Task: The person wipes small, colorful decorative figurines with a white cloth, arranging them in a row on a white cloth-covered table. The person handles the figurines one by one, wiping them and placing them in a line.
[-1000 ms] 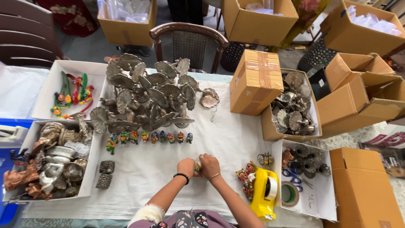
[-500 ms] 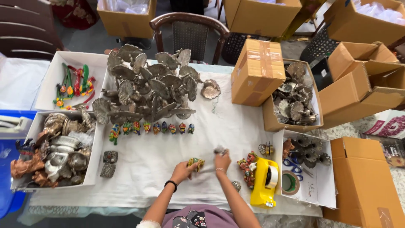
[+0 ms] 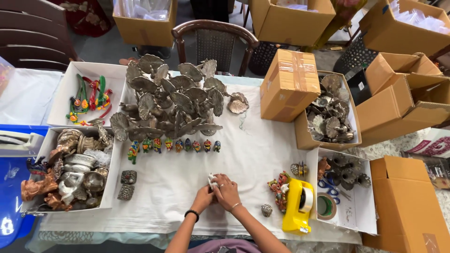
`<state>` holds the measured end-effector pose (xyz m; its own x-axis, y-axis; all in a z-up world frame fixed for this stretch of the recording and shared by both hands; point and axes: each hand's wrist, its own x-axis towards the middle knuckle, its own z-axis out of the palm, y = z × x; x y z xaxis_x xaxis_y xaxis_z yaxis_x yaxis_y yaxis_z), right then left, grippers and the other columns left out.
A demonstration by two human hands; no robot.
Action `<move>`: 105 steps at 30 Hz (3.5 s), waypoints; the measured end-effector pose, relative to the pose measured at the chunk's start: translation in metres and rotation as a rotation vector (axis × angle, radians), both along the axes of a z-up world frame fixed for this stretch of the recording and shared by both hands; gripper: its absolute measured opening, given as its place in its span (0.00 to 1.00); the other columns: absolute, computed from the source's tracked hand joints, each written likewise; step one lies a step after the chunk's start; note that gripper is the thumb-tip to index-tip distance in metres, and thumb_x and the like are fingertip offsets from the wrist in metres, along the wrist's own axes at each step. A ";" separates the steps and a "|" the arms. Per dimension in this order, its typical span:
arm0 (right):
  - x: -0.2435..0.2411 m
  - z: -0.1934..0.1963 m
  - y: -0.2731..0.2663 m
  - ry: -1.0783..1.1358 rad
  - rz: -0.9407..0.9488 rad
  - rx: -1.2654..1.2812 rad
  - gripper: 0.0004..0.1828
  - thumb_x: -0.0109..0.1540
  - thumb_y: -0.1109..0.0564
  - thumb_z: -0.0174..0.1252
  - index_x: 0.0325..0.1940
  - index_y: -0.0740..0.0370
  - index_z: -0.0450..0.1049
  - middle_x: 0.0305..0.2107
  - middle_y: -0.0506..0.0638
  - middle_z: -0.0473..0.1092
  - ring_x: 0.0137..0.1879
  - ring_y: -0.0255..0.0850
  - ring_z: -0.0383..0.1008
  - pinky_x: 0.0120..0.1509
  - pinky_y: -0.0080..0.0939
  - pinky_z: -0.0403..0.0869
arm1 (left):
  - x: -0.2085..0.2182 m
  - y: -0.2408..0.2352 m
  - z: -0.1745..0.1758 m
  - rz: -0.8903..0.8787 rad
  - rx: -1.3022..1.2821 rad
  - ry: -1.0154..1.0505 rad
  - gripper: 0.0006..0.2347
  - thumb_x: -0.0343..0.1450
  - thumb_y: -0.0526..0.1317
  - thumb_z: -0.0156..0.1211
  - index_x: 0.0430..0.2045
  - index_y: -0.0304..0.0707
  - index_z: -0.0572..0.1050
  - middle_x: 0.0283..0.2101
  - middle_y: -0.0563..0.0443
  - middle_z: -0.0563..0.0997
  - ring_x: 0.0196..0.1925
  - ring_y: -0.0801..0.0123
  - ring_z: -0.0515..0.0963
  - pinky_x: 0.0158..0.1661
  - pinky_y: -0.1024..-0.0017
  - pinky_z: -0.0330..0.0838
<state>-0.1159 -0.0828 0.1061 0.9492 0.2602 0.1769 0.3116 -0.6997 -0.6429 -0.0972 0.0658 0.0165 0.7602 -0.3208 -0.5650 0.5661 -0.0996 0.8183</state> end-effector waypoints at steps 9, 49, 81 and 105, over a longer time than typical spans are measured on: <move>0.039 -0.066 0.014 0.247 -0.523 0.030 0.15 0.66 0.46 0.52 0.45 0.56 0.79 0.38 0.56 0.79 0.48 0.53 0.77 0.56 0.51 0.73 | -0.011 -0.007 -0.021 -0.070 0.387 -0.610 0.10 0.71 0.39 0.61 0.41 0.33 0.74 0.38 0.36 0.85 0.41 0.47 0.83 0.41 0.58 0.76; 0.008 -0.006 0.035 -0.181 -0.234 -0.030 0.16 0.52 0.63 0.60 0.44 0.64 0.80 0.49 0.57 0.75 0.55 0.57 0.71 0.63 0.52 0.69 | 0.009 0.020 -0.001 -0.060 -0.142 0.219 0.15 0.76 0.48 0.42 0.41 0.41 0.76 0.25 0.51 0.83 0.23 0.68 0.83 0.25 0.72 0.76; 0.002 -0.006 0.028 0.141 -0.567 0.186 0.13 0.59 0.60 0.62 0.48 0.55 0.80 0.44 0.52 0.74 0.45 0.49 0.78 0.52 0.44 0.76 | 0.008 0.025 0.012 -0.041 -0.202 0.300 0.13 0.80 0.50 0.45 0.37 0.43 0.72 0.27 0.55 0.79 0.27 0.71 0.81 0.29 0.75 0.74; 0.015 -0.042 0.022 0.013 -0.479 0.150 0.15 0.60 0.64 0.61 0.49 0.52 0.83 0.46 0.53 0.72 0.44 0.48 0.75 0.51 0.45 0.76 | 0.006 0.024 0.007 -0.045 -0.193 0.283 0.12 0.78 0.49 0.46 0.39 0.43 0.73 0.27 0.54 0.79 0.27 0.70 0.81 0.29 0.74 0.76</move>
